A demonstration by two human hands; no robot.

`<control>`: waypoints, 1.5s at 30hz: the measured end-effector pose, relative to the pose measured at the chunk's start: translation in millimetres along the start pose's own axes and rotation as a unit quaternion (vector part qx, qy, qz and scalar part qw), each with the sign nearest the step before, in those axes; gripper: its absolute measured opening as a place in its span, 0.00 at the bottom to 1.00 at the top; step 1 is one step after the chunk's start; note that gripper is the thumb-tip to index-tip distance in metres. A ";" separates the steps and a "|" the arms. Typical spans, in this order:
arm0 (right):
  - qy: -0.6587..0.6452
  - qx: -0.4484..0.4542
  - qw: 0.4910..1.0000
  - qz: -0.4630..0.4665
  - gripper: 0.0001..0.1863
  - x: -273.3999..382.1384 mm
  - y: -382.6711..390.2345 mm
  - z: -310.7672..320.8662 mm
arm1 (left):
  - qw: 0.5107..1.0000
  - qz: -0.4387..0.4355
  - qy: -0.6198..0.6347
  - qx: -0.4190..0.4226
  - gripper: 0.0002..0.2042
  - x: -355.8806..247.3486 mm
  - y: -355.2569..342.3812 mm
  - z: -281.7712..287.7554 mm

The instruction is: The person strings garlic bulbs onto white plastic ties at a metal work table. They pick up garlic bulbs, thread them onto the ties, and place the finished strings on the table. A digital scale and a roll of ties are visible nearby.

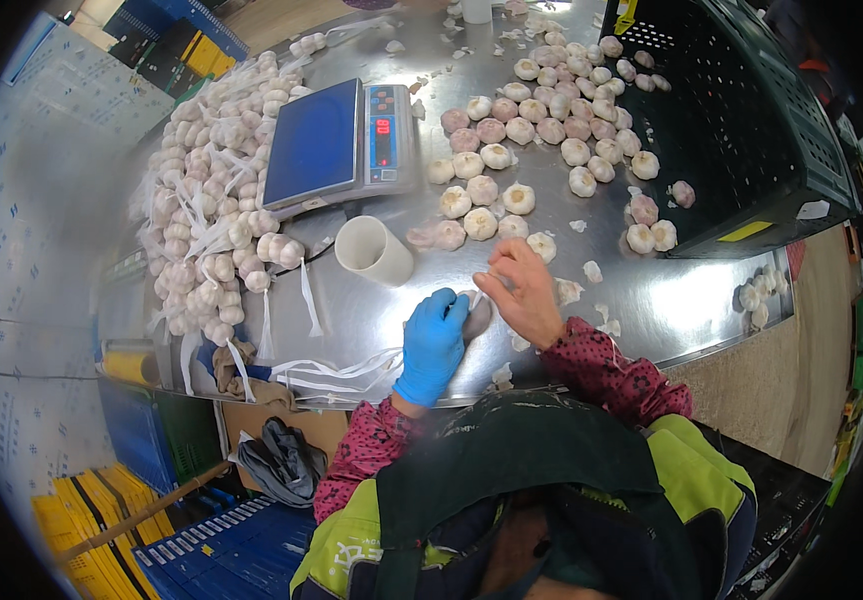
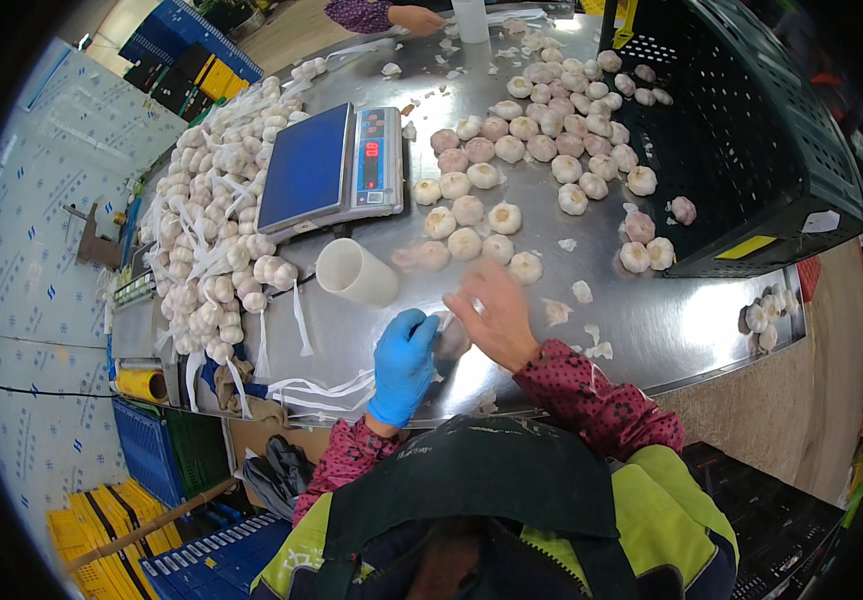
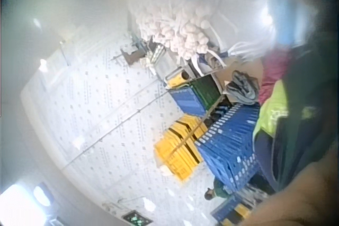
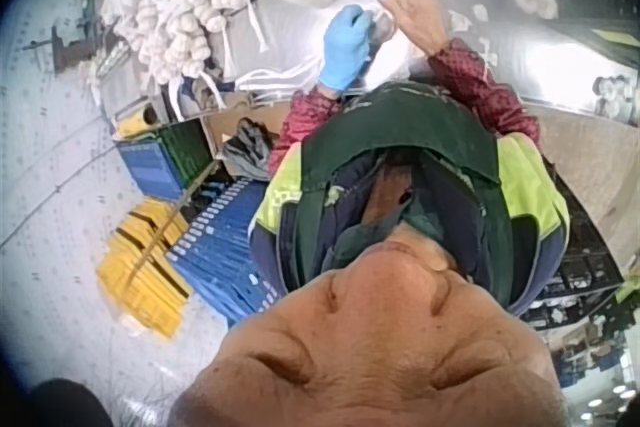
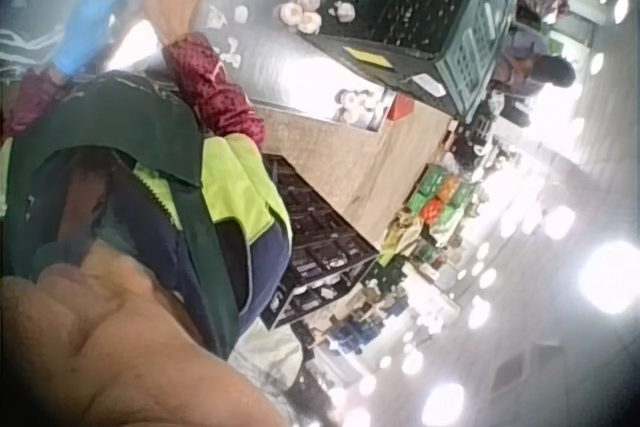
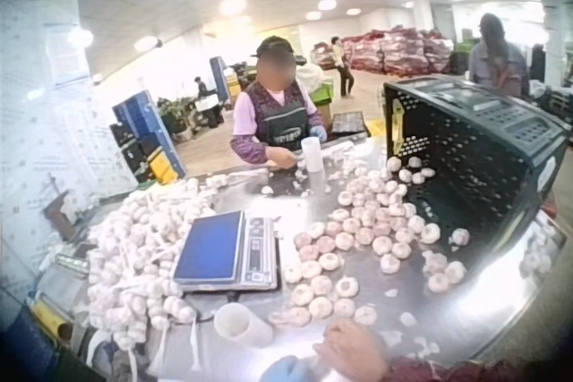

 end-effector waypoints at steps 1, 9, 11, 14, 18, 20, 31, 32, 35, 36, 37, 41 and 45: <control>-0.041 0.007 0.999 0.000 0.07 -12.3 1.0 -13.4 | 0.999 -0.030 0.019 0.013 0.08 1.2 -2.5 5.7; -0.421 0.300 0.730 -0.446 0.11 -3.5 7.6 -49.3 | 0.985 0.034 0.129 0.107 0.06 12.5 -9.8 26.4; -0.370 0.234 0.815 -0.379 0.10 0.8 10.5 -43.2 | 0.976 0.116 0.168 0.069 0.07 18.2 -6.1 24.3; -0.219 0.157 0.944 -0.190 0.07 5.1 13.3 -29.5 | 0.957 0.198 0.210 0.028 0.04 37.2 8.7 12.4; -0.100 0.098 0.990 0.010 0.14 28.2 15.5 -19.4 | 0.685 0.481 0.547 0.003 0.04 61.1 24.5 -3.2; -0.016 0.102 0.991 0.088 0.18 38.1 14.1 -15.9 | 0.606 0.533 0.590 -0.017 0.06 59.6 22.1 -3.9; 0.058 0.074 0.979 0.179 0.14 6.0 2.8 -11.6 | 0.561 0.556 0.614 0.023 0.07 54.7 11.9 -4.1; 0.066 0.101 0.972 0.201 0.14 11.5 0.3 -8.4 | 0.561 0.547 0.622 0.018 0.07 56.0 12.6 -6.3; 0.051 0.162 0.956 0.238 0.10 22.8 -2.4 -9.4 | 0.560 0.531 0.635 0.007 0.06 59.6 21.4 -12.1; 0.039 0.159 0.958 0.235 0.10 20.8 -4.4 -9.4 | 0.560 0.534 0.633 0.004 0.06 58.9 22.0 -13.8; 0.027 0.157 0.960 0.232 0.10 19.8 -7.4 -8.4 | 0.560 0.536 0.631 0.001 0.05 58.6 22.2 -15.4; -0.345 0.156 0.898 -0.223 0.11 -10.4 -2.5 -22.7 | 0.591 0.519 0.617 0.016 0.05 60.1 24.1 -12.8; -0.180 0.223 0.956 -0.063 0.16 5.2 -14.8 -4.1 | 0.594 0.537 0.599 -0.008 0.04 58.8 27.1 -14.4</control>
Point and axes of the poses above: each hand's wrist, its own y-axis away from the middle knuckle, its own z-axis out of the back of the hand, x = y × z, the point moved 3 cm from there along -y, towards the middle knuckle, and after that the axes turned 5 degrees about y, right-handed, at the moved point
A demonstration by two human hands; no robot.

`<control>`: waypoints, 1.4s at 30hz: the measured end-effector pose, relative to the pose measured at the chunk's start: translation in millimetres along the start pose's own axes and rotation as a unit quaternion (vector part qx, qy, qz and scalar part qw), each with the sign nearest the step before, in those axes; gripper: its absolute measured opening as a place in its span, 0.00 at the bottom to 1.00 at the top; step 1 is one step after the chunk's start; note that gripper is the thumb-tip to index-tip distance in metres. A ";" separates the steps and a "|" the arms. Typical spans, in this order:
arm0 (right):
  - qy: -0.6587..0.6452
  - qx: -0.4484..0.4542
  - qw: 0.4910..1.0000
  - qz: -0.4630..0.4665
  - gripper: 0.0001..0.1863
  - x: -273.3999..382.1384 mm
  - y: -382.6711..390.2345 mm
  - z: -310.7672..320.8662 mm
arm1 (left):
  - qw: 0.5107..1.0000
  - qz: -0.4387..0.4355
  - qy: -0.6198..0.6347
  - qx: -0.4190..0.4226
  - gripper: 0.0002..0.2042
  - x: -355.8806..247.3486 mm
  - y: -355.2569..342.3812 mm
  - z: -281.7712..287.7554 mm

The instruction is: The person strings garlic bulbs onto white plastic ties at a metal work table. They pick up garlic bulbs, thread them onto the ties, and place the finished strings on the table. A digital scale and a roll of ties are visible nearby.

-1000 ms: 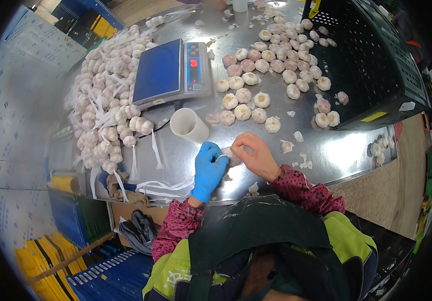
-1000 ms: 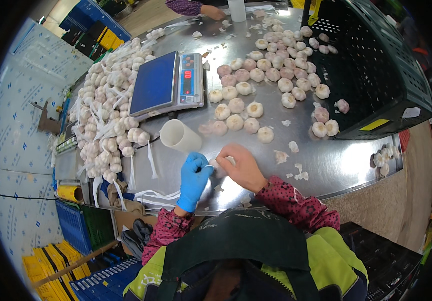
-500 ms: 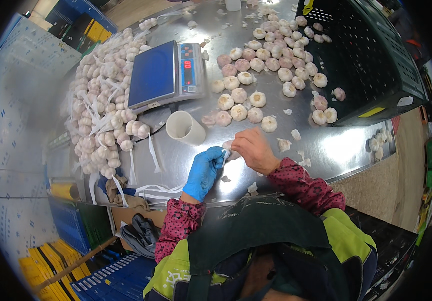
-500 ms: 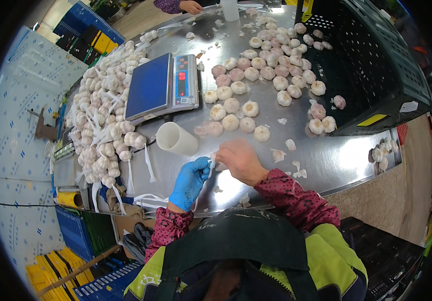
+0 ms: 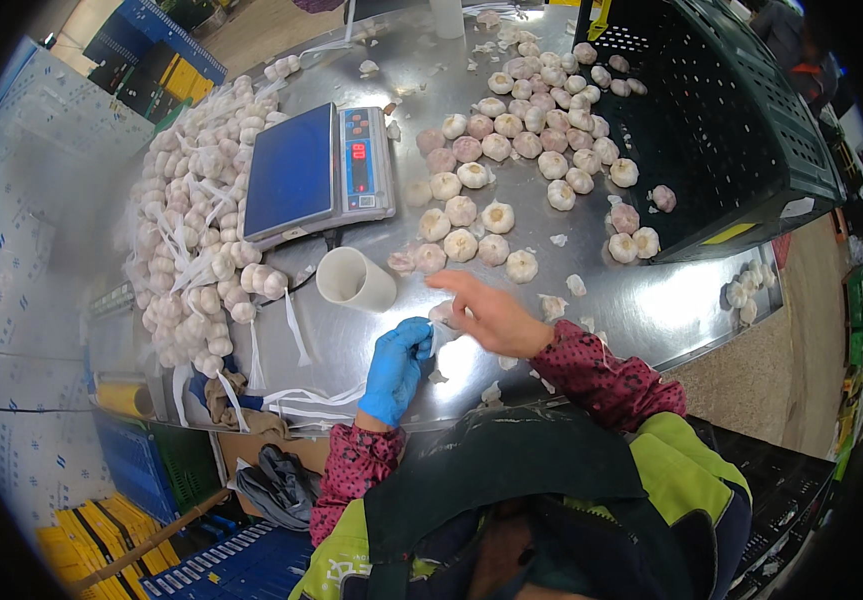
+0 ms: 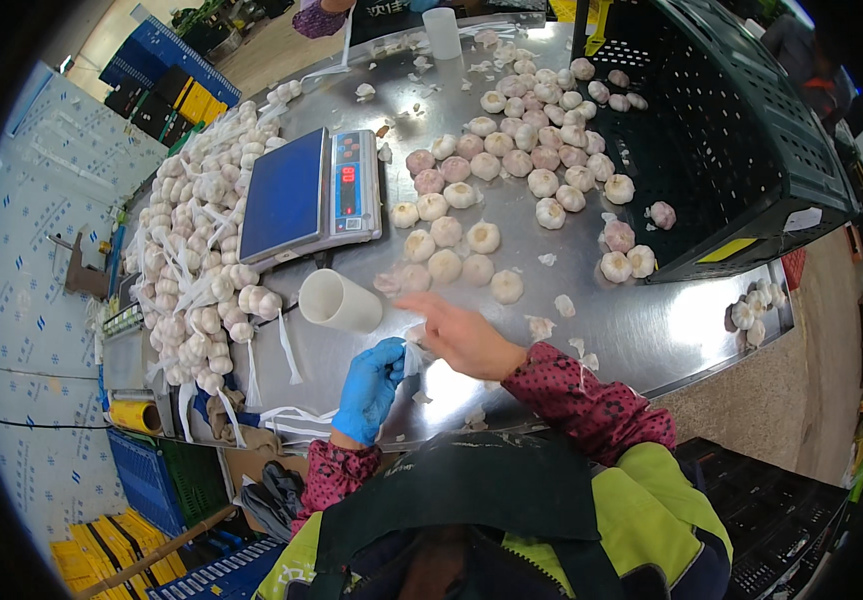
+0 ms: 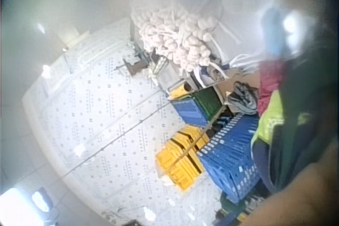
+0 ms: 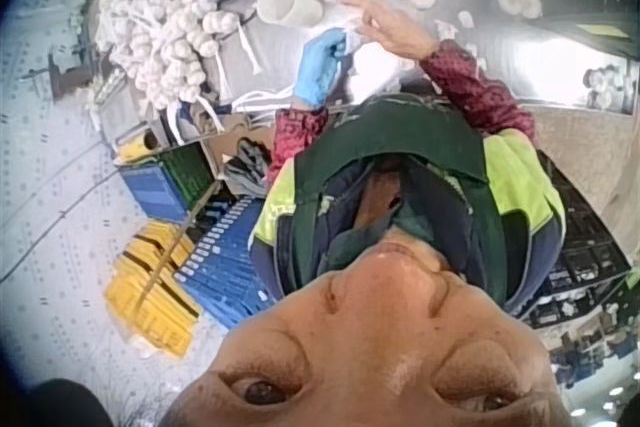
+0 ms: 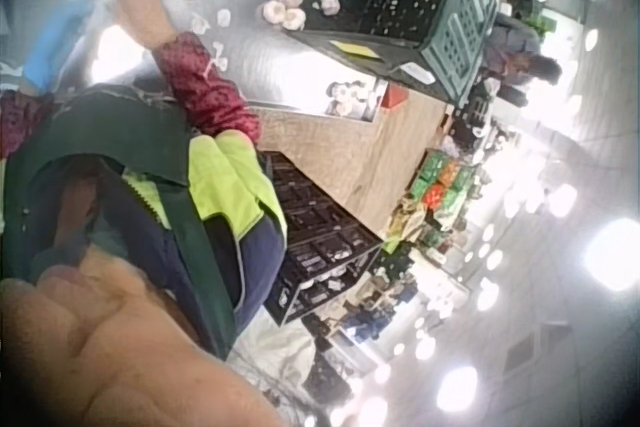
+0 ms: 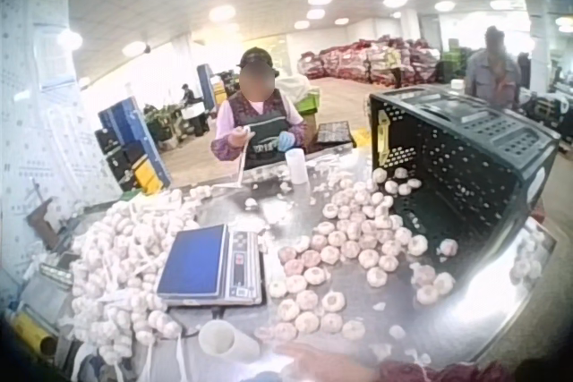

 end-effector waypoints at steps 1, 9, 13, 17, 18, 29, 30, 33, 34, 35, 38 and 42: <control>0.118 -0.005 0.989 0.088 0.14 12.5 -1.2 -0.8 | 1.000 0.004 0.004 -0.006 0.03 0.9 -0.8 -0.2; 0.259 -0.137 0.948 0.127 0.08 -19.2 12.5 -11.9 | 0.986 -0.089 -0.128 -0.057 0.03 -5.1 12.0 -34.5; 0.375 -0.151 0.910 0.090 0.02 -35.0 26.1 -3.6 | 0.952 -0.201 -0.224 -0.051 0.07 17.1 0.0 -22.9; 0.322 -0.172 0.931 0.013 0.05 -38.6 29.8 -2.2 | 0.866 -0.337 -0.366 -0.051 0.04 16.7 -0.6 -36.5; 0.305 -0.183 0.935 0.003 0.06 -34.9 28.2 -2.1 | 0.871 -0.323 -0.366 -0.060 0.03 15.4 0.8 -38.3; 0.164 -0.158 0.935 0.273 0.09 100.1 12.3 14.4 | 0.854 -0.377 -0.359 -0.018 0.12 16.2 17.1 -20.4; 0.154 -0.156 0.938 0.268 0.08 98.7 9.9 10.9 | 0.872 -0.346 -0.343 -0.042 0.11 13.4 26.9 -14.9; 0.142 -0.166 0.956 0.198 0.05 84.6 7.3 8.0 | 0.972 -0.205 -0.050 -0.106 0.07 1.1 44.7 26.0; 0.140 -0.173 0.961 0.167 0.04 76.1 6.8 7.7 | 0.980 -0.133 -0.003 -0.148 0.06 -10.9 58.3 39.4; 0.141 -0.165 0.966 0.137 0.06 69.8 5.9 4.9 | 0.976 -0.126 0.034 -0.175 0.06 -19.5 67.0 56.6; 0.126 -0.142 0.982 0.022 0.11 34.4 13.7 -13.6 | 0.950 -0.217 0.097 -0.203 0.06 -55.6 85.8 113.1; 0.180 -0.036 0.983 -0.009 0.09 -9.5 31.0 -57.2 | 0.866 -0.407 0.101 -0.272 0.08 -150.3 95.4 164.6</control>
Point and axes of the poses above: each hand's wrist, its own y-axis away from the middle knuckle, its own z-axis out of the back of the hand, x = y × z, the point moved 3 cm from there along -y, towards the middle knuckle, and after that the axes turned 5 degrees about y, right-handed, at the moved point
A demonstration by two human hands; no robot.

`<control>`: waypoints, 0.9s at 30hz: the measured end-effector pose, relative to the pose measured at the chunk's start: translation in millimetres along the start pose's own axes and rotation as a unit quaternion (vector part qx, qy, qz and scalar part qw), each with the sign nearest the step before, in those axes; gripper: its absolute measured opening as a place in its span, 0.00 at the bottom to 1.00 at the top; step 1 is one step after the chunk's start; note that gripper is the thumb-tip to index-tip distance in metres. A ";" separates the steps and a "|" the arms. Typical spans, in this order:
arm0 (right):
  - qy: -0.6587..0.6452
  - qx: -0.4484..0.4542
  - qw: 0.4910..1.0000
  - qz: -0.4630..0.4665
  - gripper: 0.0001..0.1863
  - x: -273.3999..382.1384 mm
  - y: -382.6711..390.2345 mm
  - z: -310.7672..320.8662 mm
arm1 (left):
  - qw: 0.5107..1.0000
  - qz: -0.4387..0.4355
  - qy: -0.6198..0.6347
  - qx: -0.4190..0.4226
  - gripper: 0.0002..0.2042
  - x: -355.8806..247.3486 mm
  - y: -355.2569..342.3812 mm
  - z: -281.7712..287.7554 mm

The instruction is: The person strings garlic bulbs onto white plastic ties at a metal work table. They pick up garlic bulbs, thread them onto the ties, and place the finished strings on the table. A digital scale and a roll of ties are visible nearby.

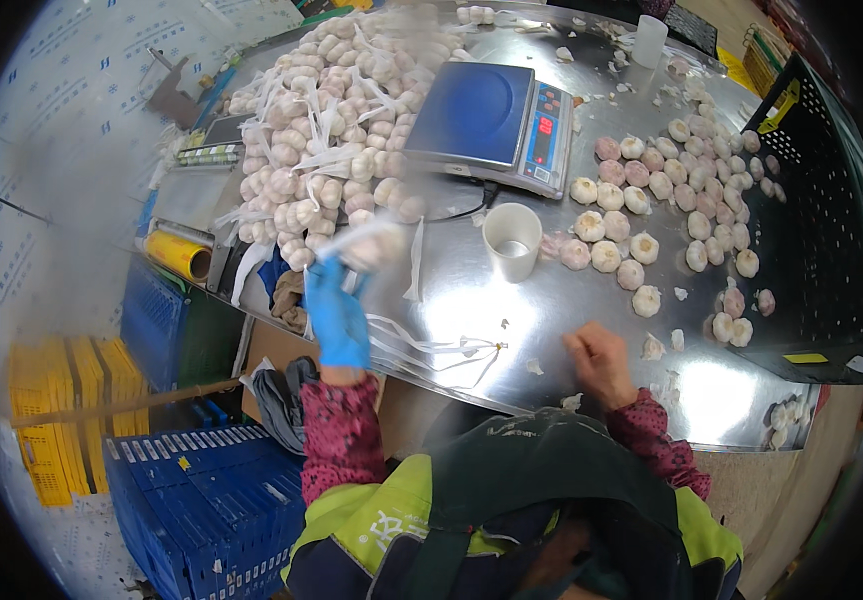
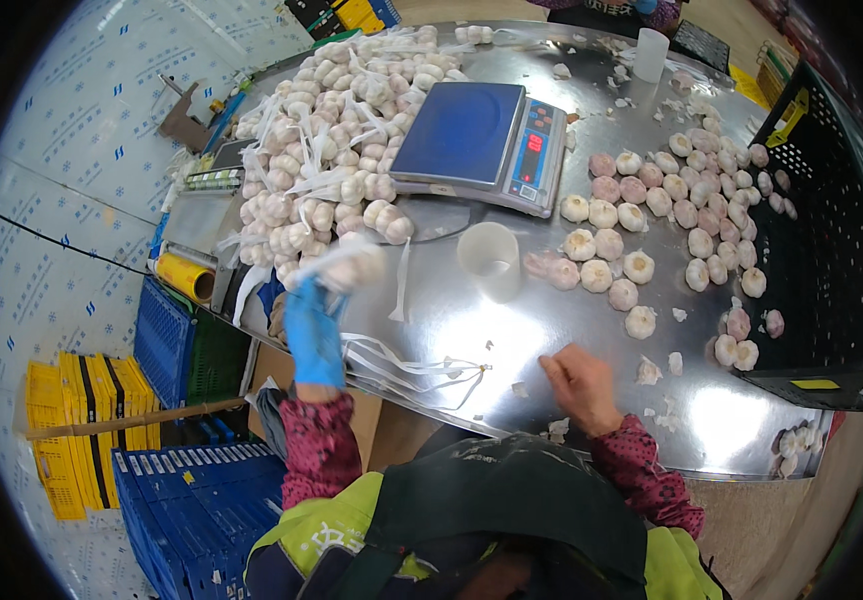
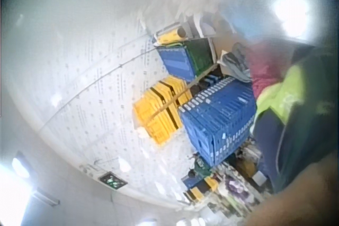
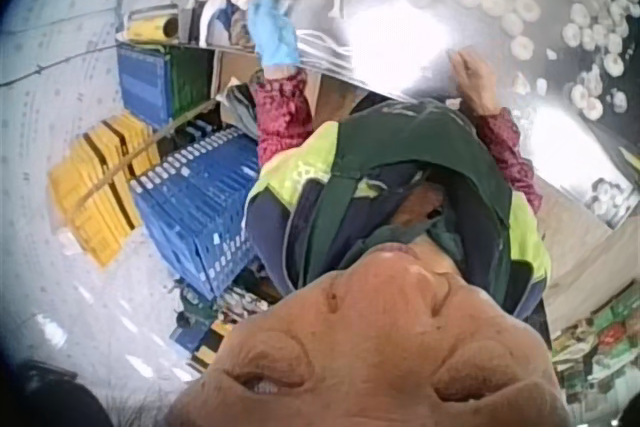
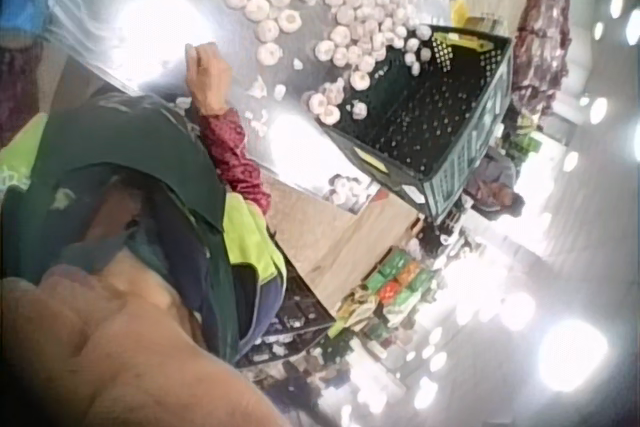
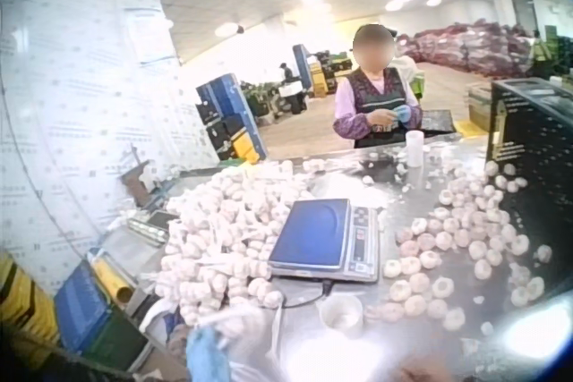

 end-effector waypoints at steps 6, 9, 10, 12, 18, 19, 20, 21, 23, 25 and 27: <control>-0.001 0.123 0.986 0.115 0.10 27.0 3.0 -56.9 | 0.955 -0.285 -0.082 0.001 0.16 -54.4 -149.6 0.0; 0.053 0.185 0.972 0.135 0.20 31.2 6.1 -75.8 | 0.953 -0.261 -0.133 0.078 0.17 -41.3 -157.2 -28.8; 0.057 0.190 0.971 0.133 0.18 25.5 5.0 -84.5 | 0.964 -0.222 -0.111 0.096 0.17 -27.5 -136.9 -44.0; 0.044 0.179 0.972 0.146 0.10 6.7 8.9 -105.4 | 0.970 -0.153 -0.143 0.121 0.16 -9.6 -88.6 -56.1; -0.117 0.115 0.986 -0.011 0.05 -5.1 -0.4 -92.8 | 0.915 0.162 -0.214 0.302 0.11 65.2 57.0 -48.1; -0.152 0.134 0.977 -0.070 0.06 -3.3 -2.8 -82.4 | 0.873 0.178 -0.280 0.358 0.12 78.0 75.8 -48.4; -0.154 0.094 0.982 -0.058 0.04 -6.8 -3.8 -78.0 | 0.842 0.196 -0.322 0.387 0.13 88.2 92.5 -47.7; -0.157 0.057 0.985 -0.042 0.03 -9.2 -5.6 -75.3 | 0.865 0.164 -0.290 0.376 0.12 106.3 102.6 -38.9; -0.059 0.093 0.994 -0.020 0.09 -9.1 -2.9 -71.2 | 0.904 0.243 -0.226 0.268 0.12 130.2 113.8 -20.8; 0.076 0.105 0.991 0.036 0.12 0.0 0.9 -66.7 | 0.920 0.219 -0.226 0.234 0.12 138.4 122.1 -15.1; 0.080 0.125 0.988 0.050 0.14 -10.8 7.0 -83.6 | 0.917 0.208 -0.241 0.240 0.11 144.1 129.7 -19.5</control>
Point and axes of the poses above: each hand's wrist, its own y-axis away from the middle knuckle, its own z-axis out of the back of the hand, x = y × z, the point moved 3 cm from there along -y, towards the middle knuckle, and after that the axes turned 5 degrees about y, right-handed, at the moved point
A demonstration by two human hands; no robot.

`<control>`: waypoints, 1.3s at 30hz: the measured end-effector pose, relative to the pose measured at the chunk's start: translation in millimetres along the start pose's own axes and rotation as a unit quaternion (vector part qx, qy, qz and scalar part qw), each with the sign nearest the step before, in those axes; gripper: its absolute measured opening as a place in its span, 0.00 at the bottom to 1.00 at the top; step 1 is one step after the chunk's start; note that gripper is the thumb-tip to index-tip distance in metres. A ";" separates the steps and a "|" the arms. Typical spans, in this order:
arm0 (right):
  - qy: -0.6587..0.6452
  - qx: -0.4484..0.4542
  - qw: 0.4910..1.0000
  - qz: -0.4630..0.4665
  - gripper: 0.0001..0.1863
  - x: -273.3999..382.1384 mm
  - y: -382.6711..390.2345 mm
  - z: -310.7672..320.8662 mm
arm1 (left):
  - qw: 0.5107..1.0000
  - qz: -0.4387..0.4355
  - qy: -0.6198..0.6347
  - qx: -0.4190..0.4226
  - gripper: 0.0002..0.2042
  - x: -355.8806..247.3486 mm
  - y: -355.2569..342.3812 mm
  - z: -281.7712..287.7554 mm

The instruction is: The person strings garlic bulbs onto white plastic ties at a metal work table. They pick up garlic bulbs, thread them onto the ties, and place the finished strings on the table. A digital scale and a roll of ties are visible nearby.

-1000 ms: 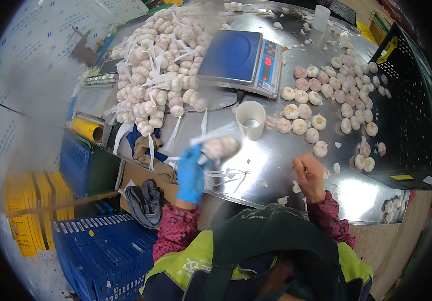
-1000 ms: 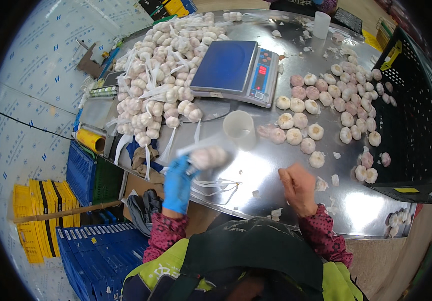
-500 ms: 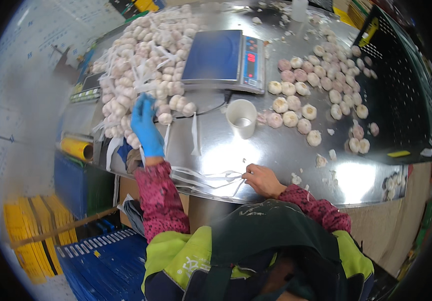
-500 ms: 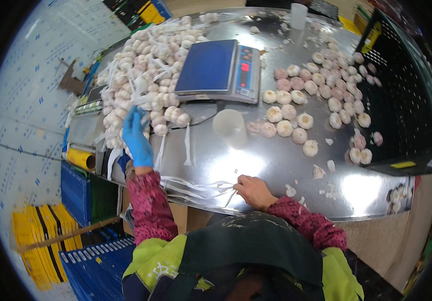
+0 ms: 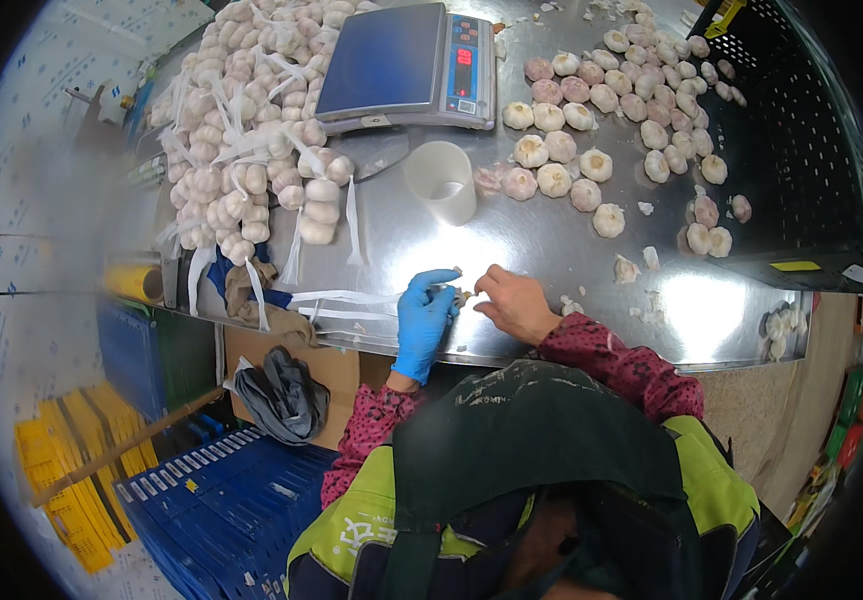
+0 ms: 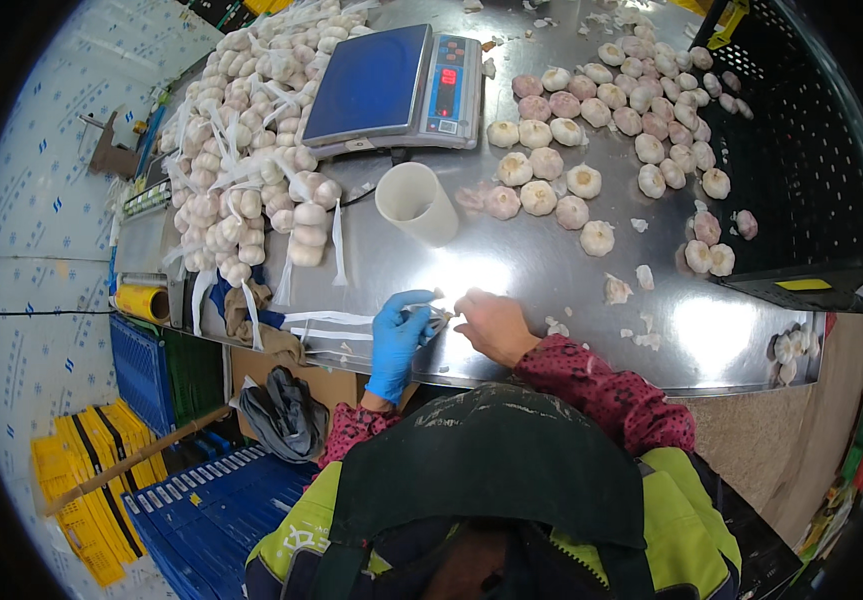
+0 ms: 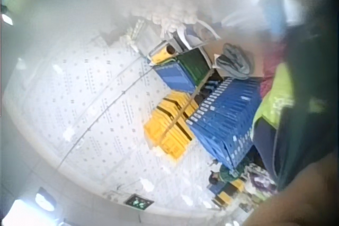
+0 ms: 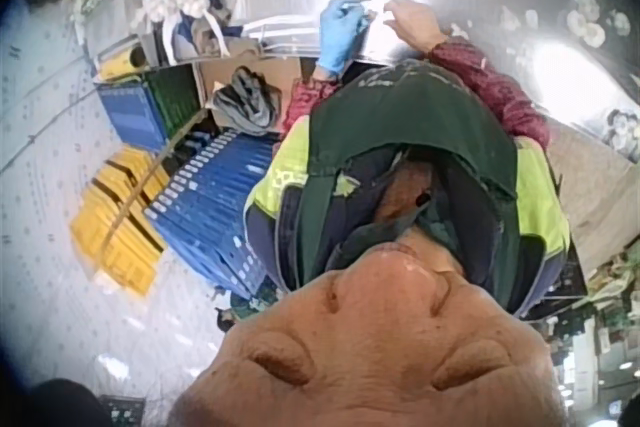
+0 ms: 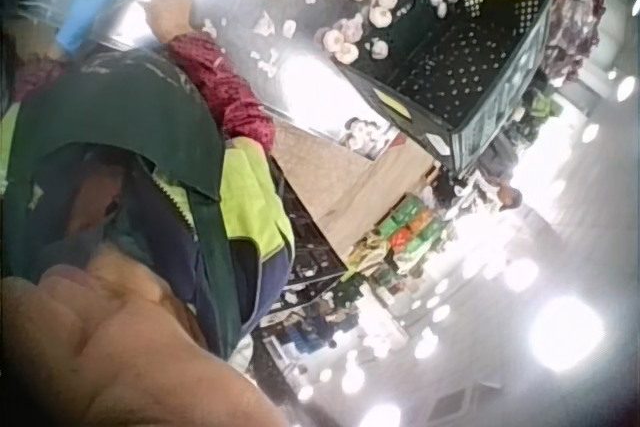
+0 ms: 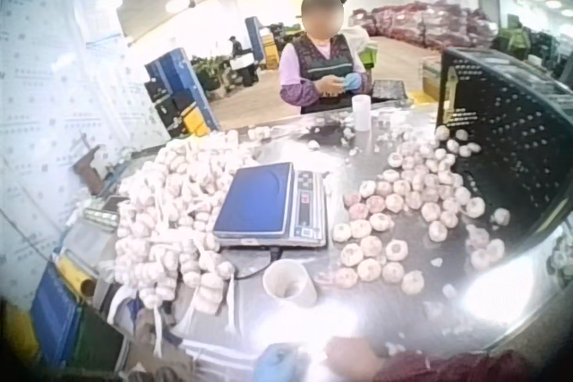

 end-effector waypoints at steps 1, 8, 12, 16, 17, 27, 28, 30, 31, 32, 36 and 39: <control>-0.001 0.003 1.000 0.014 0.13 -7.7 -0.5 -14.4 | 1.000 0.004 -0.019 0.016 0.11 3.2 0.9 -5.2; -0.331 0.059 0.919 -0.204 0.05 -13.1 4.5 73.3 | 0.977 -0.021 -0.212 0.012 0.07 64.4 -9.4 19.2; -0.419 -0.296 0.830 -0.218 0.03 -9.6 20.6 209.0 | 0.963 -0.069 -0.261 -0.008 0.07 46.1 -6.2 18.3; -0.423 -0.414 0.802 -0.072 0.02 -1.2 38.1 258.7 | 0.902 -0.097 -0.420 -0.005 0.09 32.3 -1.2 -0.9; -0.391 -0.341 0.846 -0.121 0.02 1.8 40.9 250.1 | 0.909 -0.106 -0.402 0.025 0.08 2.6 7.6 -24.7; -0.128 0.230 0.964 -0.039 0.08 -18.8 80.3 153.9 | 0.921 0.186 0.264 0.217 0.16 -32.8 -12.9 -92.5; -0.112 0.264 0.957 -0.036 0.09 -30.2 91.9 153.1 | 0.929 0.172 0.257 0.203 0.16 -31.3 -17.7 -88.8; -0.089 0.333 0.937 -0.053 0.09 -47.2 118.5 154.1 | 0.944 0.144 0.241 0.175 0.16 -32.3 -24.5 -84.4; -0.078 0.366 0.925 -0.062 0.09 -52.5 128.3 153.6 | 0.940 0.138 0.264 0.165 0.17 -35.3 -24.4 -83.4; -0.049 0.395 0.916 -0.056 0.09 -57.1 135.2 150.4 | 0.947 0.127 0.252 0.157 0.17 -37.4 -24.6 -83.8; -0.040 0.288 0.953 -0.085 0.10 -57.5 124.6 145.5 | 0.966 0.072 0.165 0.183 0.18 -44.2 -17.8 -90.8; -0.146 -0.046 0.986 -0.069 0.10 -27.3 64.3 151.0 | 0.964 0.063 0.054 0.254 0.19 -45.5 -3.1 -101.4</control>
Point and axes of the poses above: each hand's wrist, its own y-axis away from the middle knuckle, its own z-axis out of the back of the hand, x = y × z, the point moved 3 cm from there along -y, towards the middle knuckle, and after that the axes turned 5 degrees about y, right-handed, at the moved point
